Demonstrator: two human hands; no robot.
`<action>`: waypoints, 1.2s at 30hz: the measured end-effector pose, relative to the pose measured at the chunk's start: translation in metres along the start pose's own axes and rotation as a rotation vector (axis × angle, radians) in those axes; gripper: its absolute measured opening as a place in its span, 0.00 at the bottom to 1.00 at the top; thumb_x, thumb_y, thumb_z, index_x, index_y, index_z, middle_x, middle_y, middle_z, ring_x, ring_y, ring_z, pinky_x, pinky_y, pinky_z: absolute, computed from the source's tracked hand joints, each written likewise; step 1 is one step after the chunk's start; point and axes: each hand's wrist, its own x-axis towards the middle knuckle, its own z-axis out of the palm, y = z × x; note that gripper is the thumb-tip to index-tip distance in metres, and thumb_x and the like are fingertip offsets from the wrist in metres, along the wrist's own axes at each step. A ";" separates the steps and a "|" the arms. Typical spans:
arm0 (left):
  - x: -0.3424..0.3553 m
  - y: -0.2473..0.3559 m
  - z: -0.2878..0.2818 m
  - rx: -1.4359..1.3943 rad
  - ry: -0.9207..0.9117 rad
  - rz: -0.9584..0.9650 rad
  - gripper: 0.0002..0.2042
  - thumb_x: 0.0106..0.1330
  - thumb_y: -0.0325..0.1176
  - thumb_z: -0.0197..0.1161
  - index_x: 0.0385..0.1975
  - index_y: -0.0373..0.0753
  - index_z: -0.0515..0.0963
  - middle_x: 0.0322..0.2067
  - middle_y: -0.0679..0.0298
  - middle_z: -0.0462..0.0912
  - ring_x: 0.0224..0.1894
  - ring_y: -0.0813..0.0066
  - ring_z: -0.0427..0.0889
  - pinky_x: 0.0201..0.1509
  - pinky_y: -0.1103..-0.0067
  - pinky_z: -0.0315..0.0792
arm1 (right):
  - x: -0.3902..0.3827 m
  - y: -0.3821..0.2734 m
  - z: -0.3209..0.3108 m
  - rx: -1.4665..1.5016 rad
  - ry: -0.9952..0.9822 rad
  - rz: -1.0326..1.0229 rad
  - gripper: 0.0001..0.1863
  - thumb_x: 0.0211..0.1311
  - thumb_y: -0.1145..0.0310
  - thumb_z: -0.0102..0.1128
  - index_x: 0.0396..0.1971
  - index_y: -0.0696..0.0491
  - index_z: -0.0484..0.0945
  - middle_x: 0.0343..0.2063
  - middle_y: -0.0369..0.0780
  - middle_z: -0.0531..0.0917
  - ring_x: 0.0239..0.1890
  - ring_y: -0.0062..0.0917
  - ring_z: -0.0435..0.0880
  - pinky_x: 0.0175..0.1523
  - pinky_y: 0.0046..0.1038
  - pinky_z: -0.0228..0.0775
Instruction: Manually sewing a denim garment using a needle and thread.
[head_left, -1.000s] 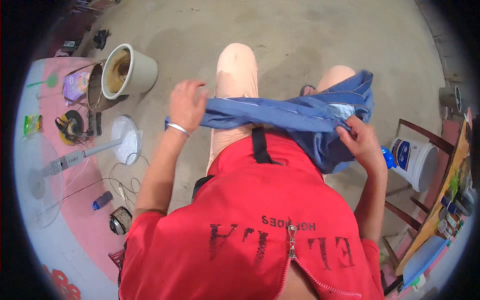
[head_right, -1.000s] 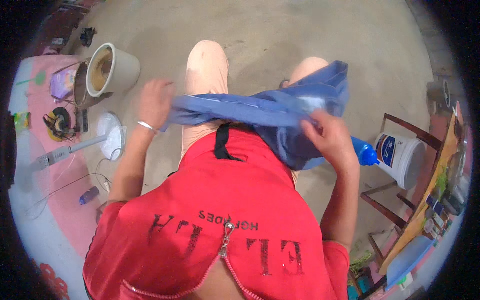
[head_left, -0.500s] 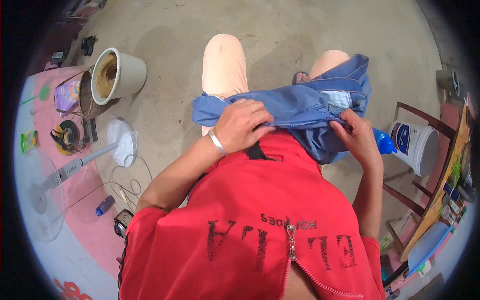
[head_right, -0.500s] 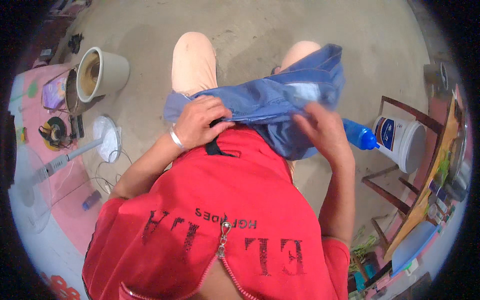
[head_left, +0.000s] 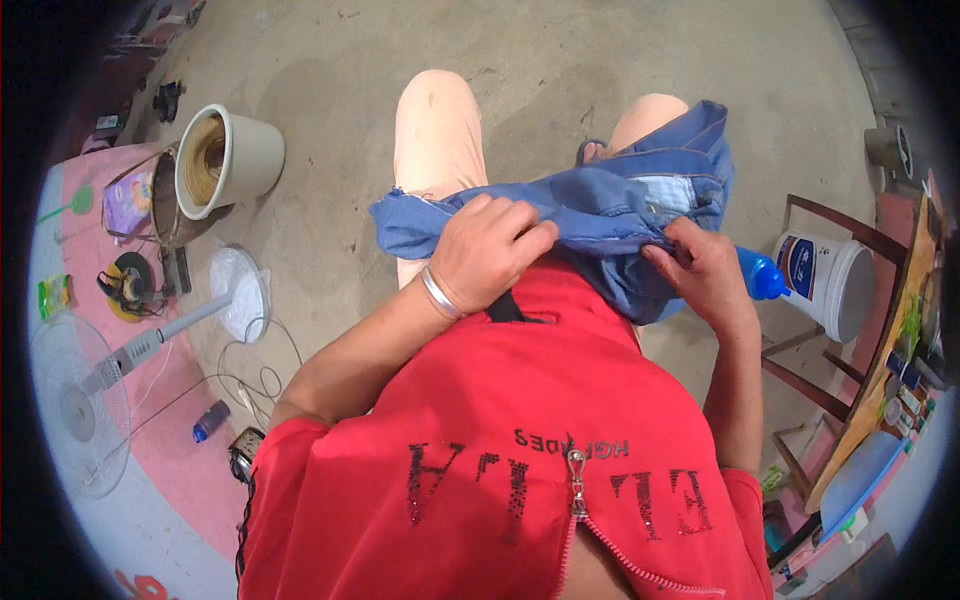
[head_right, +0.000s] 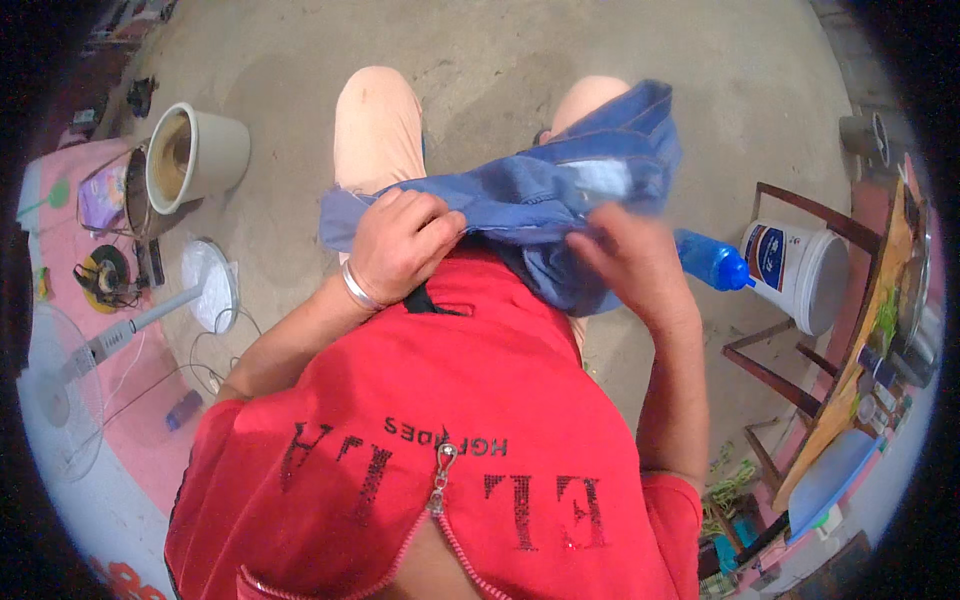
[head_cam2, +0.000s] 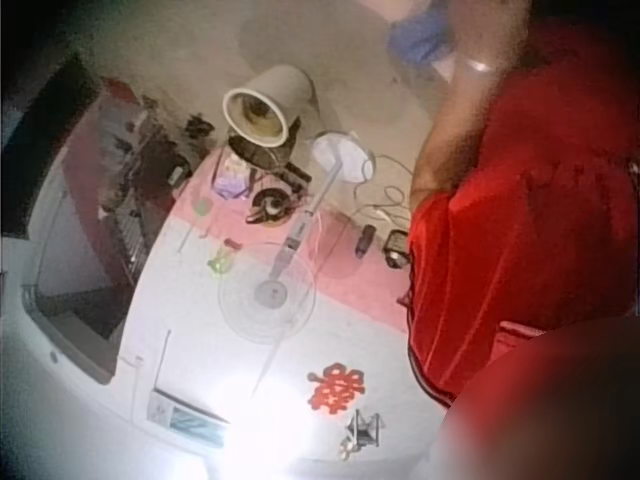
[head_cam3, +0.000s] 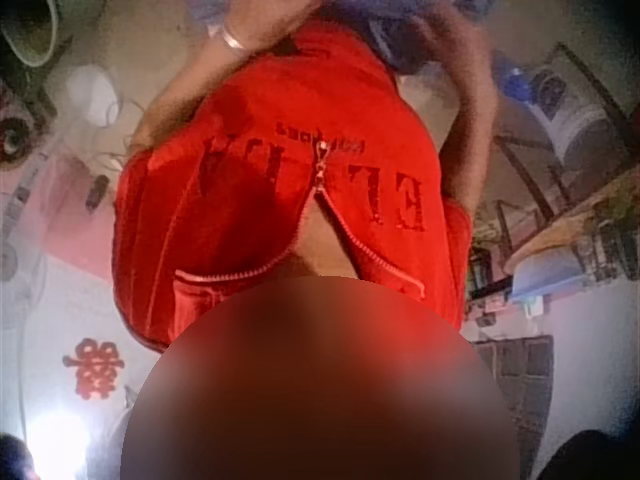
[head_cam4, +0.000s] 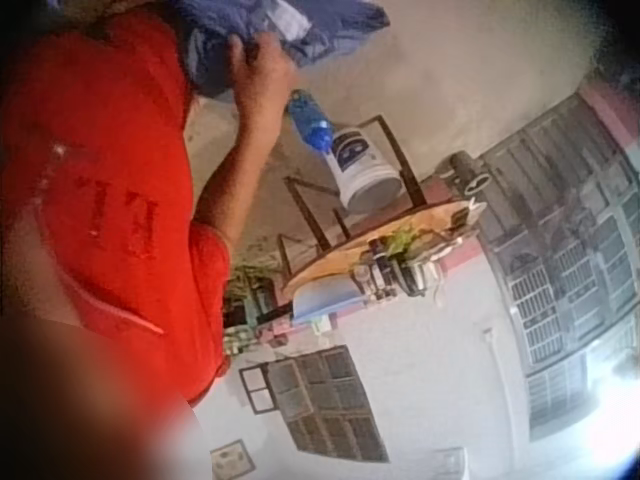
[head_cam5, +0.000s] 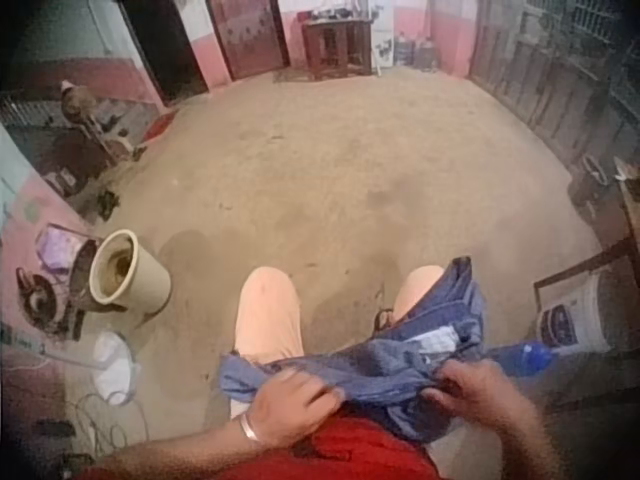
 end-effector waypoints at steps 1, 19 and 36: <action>-0.002 -0.001 0.002 0.004 0.001 -0.002 0.08 0.53 0.30 0.64 0.32 0.40 0.76 0.28 0.64 0.73 0.33 0.64 0.76 0.37 0.71 0.70 | 0.001 -0.002 0.001 -0.034 -0.015 -0.016 0.12 0.52 0.64 0.68 0.28 0.53 0.74 0.18 0.44 0.76 0.21 0.37 0.77 0.27 0.35 0.68; 0.042 -0.056 0.038 -0.929 -0.887 -0.628 0.16 0.66 0.45 0.58 0.38 0.37 0.76 0.32 0.72 0.77 0.38 0.82 0.72 0.44 0.80 0.68 | 0.011 -0.002 0.004 -0.074 0.032 -0.187 0.13 0.49 0.69 0.70 0.27 0.55 0.72 0.12 0.40 0.66 0.14 0.28 0.64 0.21 0.28 0.58; 0.022 -0.027 0.023 -0.291 -0.129 -0.069 0.11 0.55 0.37 0.63 0.33 0.37 0.75 0.37 0.56 0.77 0.42 0.55 0.77 0.46 0.68 0.70 | 0.019 0.011 0.001 0.109 -0.056 0.005 0.13 0.54 0.64 0.65 0.29 0.58 0.74 0.17 0.44 0.73 0.19 0.27 0.70 0.27 0.30 0.64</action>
